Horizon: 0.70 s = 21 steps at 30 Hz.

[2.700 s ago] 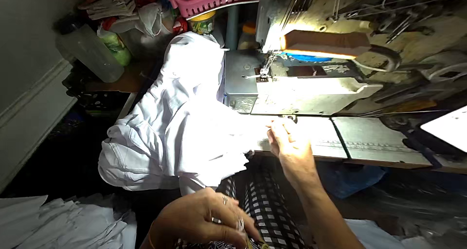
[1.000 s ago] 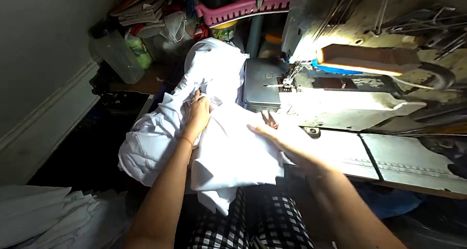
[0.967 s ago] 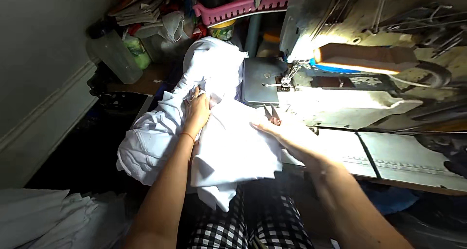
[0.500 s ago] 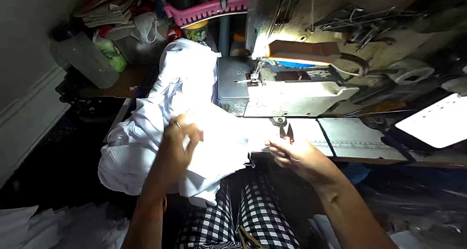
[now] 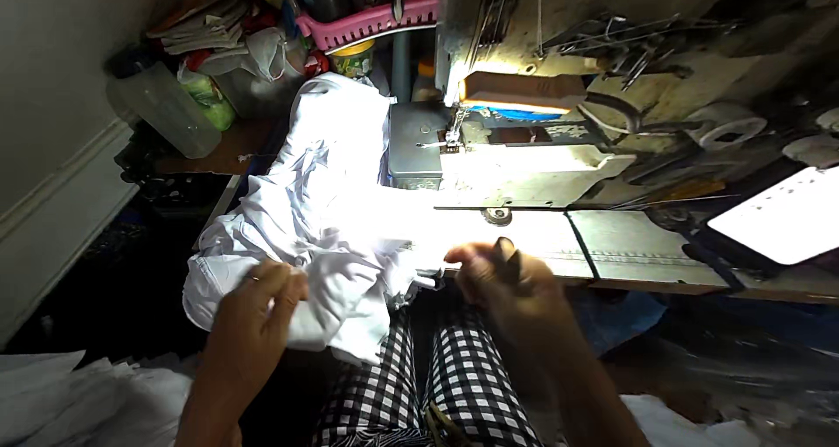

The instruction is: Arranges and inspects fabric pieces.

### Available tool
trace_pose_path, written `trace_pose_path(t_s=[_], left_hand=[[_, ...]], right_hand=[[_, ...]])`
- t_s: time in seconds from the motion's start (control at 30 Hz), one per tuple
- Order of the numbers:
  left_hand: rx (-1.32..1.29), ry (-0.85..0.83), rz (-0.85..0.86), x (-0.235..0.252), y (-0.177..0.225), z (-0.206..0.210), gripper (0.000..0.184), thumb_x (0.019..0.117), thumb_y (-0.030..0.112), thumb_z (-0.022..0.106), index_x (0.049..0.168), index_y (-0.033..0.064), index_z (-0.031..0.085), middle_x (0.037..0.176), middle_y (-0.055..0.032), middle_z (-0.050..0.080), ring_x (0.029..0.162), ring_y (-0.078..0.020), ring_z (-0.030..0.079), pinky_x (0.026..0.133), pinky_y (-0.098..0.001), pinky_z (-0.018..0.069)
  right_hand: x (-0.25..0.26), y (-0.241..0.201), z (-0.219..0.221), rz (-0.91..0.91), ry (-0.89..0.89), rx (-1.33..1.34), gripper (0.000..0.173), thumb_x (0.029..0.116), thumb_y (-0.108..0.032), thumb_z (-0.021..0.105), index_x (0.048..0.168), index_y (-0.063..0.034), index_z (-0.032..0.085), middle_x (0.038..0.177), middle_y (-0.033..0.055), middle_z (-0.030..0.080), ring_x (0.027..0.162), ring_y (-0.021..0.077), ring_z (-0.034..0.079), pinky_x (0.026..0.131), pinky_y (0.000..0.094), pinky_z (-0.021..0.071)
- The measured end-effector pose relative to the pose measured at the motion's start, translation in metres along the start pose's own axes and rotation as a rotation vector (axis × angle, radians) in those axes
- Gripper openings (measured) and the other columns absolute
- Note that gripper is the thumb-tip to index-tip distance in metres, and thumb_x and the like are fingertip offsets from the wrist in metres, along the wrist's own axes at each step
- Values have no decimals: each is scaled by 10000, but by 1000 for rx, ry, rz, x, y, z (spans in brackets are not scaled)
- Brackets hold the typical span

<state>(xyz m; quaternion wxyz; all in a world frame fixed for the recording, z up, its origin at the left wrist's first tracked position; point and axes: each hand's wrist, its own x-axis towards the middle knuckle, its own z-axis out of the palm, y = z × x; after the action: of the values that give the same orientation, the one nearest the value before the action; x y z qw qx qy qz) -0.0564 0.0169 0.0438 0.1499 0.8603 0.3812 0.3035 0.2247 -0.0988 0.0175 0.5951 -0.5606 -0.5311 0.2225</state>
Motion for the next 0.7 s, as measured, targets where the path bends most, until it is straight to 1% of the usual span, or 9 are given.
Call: trace_pose_path(t_s=[0.03,0.07,0.17,0.23,0.33,0.47,0.57,0.63,0.7], left_hand=[[-215,-67,-35,-1,10,7,388,1082,380,449,874,169,700,834,108,674,730,22,617,660,-183,534],[-443,-148,-86,-2,19,18,352,1087,318,460,889,151,698,825,99,698,664,28,622,601,-162,541],[-847,-248,-267,2,37,59,315,1074,165,459,904,65,705,739,52,670,547,-4,578,523,-186,519],[-1154,-271,-479,7,49,72,307,1083,147,425,916,65,669,685,39,610,545,-15,557,529,-176,497],[-1539,-235,-728,14,55,73,363,1094,188,419,987,44,734,845,-67,711,626,-41,607,552,-170,493],[-1622,-310,-662,5,49,73,371,1095,210,381,958,72,698,895,-46,705,692,-63,646,636,-209,556],[-1655,-282,-594,-2,43,68,407,1108,210,321,1004,55,683,1044,-105,736,720,-101,685,657,-241,583],[-1602,-311,-490,-7,40,60,387,1109,255,356,935,102,666,916,-39,721,687,-79,680,636,-228,591],[-1529,-337,-399,-12,41,54,336,1102,276,416,885,140,633,789,42,646,639,-41,636,598,-211,576]], right_hand=[[-5,0,12,-77,-56,-13,193,1061,-245,530,1046,-147,695,731,-73,618,611,-20,563,564,157,502],[-8,0,24,-138,-97,-23,198,1067,-238,529,1047,-125,691,742,-50,623,622,-13,567,570,155,502],[-13,2,49,-242,-139,-156,233,1072,-226,521,1014,-85,697,729,-26,618,617,-9,552,574,134,474],[-15,3,55,-314,-136,-276,231,1069,-218,512,1009,-95,698,715,-17,616,594,24,543,552,168,458],[-21,5,57,-360,-160,-315,203,1072,-193,500,1033,-105,680,744,7,642,603,73,590,545,227,494],[-24,24,40,-234,-217,-156,215,1074,-234,532,1095,-117,712,856,-1,698,666,17,607,618,175,524],[-21,35,26,-126,-190,-192,407,1070,-497,449,1129,-188,706,800,-76,631,663,-29,552,604,175,479],[-18,33,25,-154,-109,-393,597,1045,-649,326,1268,-231,690,785,-53,640,659,37,577,588,274,487],[-15,25,34,-266,-48,-592,548,1069,-568,345,1311,-208,680,809,-5,670,656,118,613,553,332,490]])
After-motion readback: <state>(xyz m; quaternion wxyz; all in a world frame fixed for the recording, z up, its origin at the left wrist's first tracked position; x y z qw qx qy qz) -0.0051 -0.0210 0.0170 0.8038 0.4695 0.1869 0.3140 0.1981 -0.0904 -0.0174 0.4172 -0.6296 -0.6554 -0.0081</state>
